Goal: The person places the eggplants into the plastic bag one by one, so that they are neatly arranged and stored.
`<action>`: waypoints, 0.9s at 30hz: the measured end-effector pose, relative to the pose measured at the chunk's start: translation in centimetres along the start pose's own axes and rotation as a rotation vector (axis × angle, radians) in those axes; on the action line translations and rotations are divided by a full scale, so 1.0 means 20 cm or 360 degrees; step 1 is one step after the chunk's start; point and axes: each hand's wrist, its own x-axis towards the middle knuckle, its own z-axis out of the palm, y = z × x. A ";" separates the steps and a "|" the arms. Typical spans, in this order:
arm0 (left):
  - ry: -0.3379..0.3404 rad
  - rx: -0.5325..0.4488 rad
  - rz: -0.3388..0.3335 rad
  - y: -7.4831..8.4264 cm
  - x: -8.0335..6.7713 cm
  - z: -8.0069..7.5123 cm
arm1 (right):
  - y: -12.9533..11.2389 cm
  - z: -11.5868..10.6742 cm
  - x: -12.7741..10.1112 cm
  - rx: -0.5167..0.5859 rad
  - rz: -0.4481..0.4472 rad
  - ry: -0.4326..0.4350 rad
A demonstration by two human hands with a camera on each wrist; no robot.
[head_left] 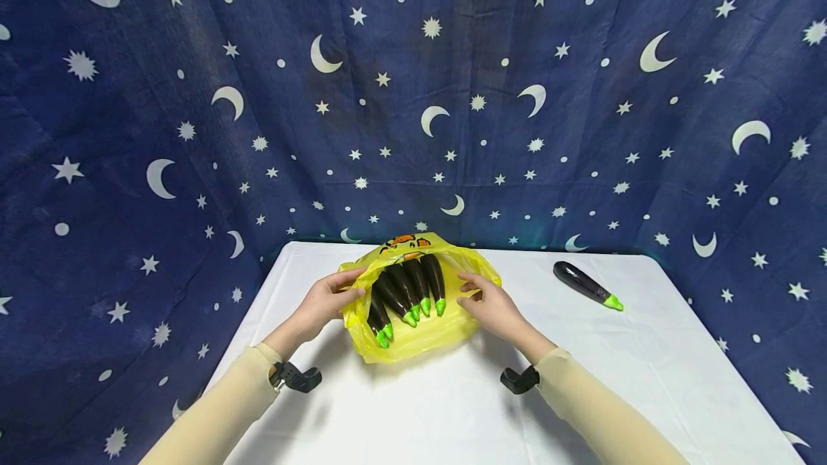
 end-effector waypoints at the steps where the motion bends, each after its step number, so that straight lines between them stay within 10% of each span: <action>1: -0.0001 0.0002 -0.0001 0.00 0.00 0.00 | 0.01 -0.02 -0.01 0.0002 -0.0002 0.0000; 27: -0.0013 0.0021 -0.0008 0.00 0.01 0.01 | 0.43 -0.54 -0.07 -0.0096 -0.0163 0.0029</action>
